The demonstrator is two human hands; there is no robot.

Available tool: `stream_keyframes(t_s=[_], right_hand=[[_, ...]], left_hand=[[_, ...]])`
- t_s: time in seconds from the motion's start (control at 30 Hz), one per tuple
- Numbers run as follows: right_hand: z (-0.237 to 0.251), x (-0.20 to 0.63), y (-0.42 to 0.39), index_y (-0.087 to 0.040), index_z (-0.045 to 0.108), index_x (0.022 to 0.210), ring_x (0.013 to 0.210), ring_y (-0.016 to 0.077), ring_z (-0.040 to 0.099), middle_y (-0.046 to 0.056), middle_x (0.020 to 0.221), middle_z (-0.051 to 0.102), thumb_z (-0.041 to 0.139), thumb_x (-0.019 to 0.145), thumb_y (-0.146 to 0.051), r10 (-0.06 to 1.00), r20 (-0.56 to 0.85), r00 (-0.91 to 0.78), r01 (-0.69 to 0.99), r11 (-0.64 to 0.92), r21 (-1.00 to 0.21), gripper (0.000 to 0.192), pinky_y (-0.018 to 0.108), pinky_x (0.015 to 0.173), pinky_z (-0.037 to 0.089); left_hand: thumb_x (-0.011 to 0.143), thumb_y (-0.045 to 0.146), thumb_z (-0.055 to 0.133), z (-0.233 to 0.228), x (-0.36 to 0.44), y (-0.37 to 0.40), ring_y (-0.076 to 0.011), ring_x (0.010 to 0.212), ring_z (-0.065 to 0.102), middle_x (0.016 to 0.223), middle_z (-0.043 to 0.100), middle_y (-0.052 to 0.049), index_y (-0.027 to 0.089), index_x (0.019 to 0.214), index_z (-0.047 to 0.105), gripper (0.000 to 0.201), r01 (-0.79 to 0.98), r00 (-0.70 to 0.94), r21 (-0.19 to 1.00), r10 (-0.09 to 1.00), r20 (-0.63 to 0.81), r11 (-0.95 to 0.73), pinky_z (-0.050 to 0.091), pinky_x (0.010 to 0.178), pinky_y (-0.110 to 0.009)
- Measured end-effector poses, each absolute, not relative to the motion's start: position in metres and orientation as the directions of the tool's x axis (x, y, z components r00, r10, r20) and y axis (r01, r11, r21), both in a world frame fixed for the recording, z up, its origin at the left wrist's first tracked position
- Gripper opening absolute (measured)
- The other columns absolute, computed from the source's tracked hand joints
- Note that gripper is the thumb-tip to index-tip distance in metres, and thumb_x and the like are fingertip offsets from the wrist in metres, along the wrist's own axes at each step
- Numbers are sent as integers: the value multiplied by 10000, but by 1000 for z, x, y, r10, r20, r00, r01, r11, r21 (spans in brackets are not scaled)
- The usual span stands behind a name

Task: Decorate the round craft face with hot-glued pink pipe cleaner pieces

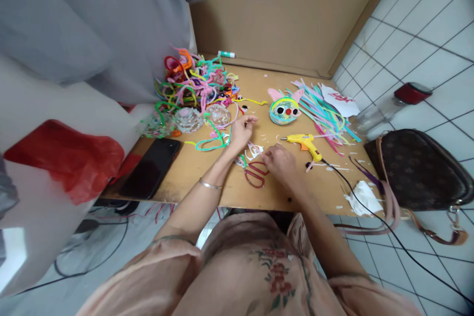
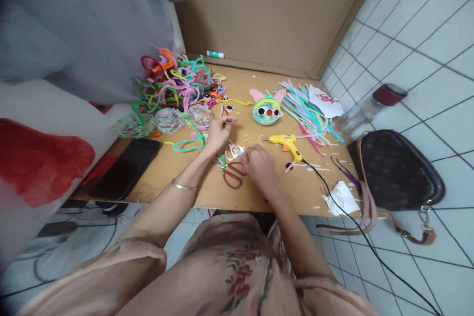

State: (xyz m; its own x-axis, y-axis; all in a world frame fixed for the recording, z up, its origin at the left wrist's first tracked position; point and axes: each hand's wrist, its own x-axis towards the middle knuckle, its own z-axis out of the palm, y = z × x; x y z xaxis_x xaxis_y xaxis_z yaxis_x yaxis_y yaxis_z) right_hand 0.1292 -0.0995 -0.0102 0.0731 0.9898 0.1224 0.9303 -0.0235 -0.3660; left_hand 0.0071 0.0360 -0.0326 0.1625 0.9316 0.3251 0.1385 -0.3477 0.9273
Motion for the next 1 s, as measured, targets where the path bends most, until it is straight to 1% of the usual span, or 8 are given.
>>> stream_keyframes(t_s=[0.1,0.17,0.33,0.5,0.67,0.8,0.87,1.0], right_hand=[[-9,121,-90,-184,666,834,811,254,624,131,898,671,512,868,-155,997,4,78,958,-74,-276,160,340,692,418],[-8,122,-84,-174,656,854,824,250,624,138,919,665,499,878,-125,996,31,80,968,-70,-240,166,329,695,402],[2,143,-66,-144,625,924,819,238,581,140,919,657,410,936,-131,951,292,105,994,-101,-28,215,323,680,354],[5,162,-51,-152,624,897,793,233,541,115,855,646,399,964,-171,831,554,50,997,-79,28,236,324,661,320],[-9,173,-52,-166,649,864,727,209,530,90,786,624,399,990,-274,762,644,74,996,-21,-90,300,309,633,327],[-16,179,-60,-159,681,910,717,202,540,101,838,620,375,980,-241,778,616,126,966,44,-253,325,309,626,378],[-16,180,-63,-156,692,927,720,201,549,108,866,617,376,958,-215,771,612,175,937,60,-344,323,313,626,406],[-17,178,-63,-181,691,838,727,201,584,79,799,641,488,874,-249,781,550,294,798,116,-591,217,331,674,469]], left_hand=[[792,85,512,-31,7,30,-173,833,648,933,726,-57,158,889,714,236,232,216,871,896,388,-433,513,825,-315],[825,130,521,-26,6,23,-172,782,623,950,712,-71,158,936,712,223,316,279,816,869,408,-484,502,777,-315],[956,310,442,-14,5,8,-214,944,573,962,701,-76,188,965,718,302,439,587,537,682,435,-720,425,901,-371],[955,305,453,-19,7,10,-196,863,543,892,654,-92,156,907,730,318,477,546,527,707,450,-703,428,819,-329],[908,298,531,-22,9,12,-148,720,528,722,583,-35,162,826,748,269,387,458,755,821,341,-529,405,675,-262],[827,384,641,-20,13,9,-106,606,483,634,577,8,147,833,757,264,152,412,973,906,99,-175,376,598,-239],[760,444,707,-19,15,8,-81,552,452,591,555,25,127,870,754,339,-12,423,999,906,-26,35,373,572,-230],[585,412,852,-16,16,6,-73,605,547,637,606,12,100,892,735,452,-246,495,920,855,-152,306,456,649,-229]])
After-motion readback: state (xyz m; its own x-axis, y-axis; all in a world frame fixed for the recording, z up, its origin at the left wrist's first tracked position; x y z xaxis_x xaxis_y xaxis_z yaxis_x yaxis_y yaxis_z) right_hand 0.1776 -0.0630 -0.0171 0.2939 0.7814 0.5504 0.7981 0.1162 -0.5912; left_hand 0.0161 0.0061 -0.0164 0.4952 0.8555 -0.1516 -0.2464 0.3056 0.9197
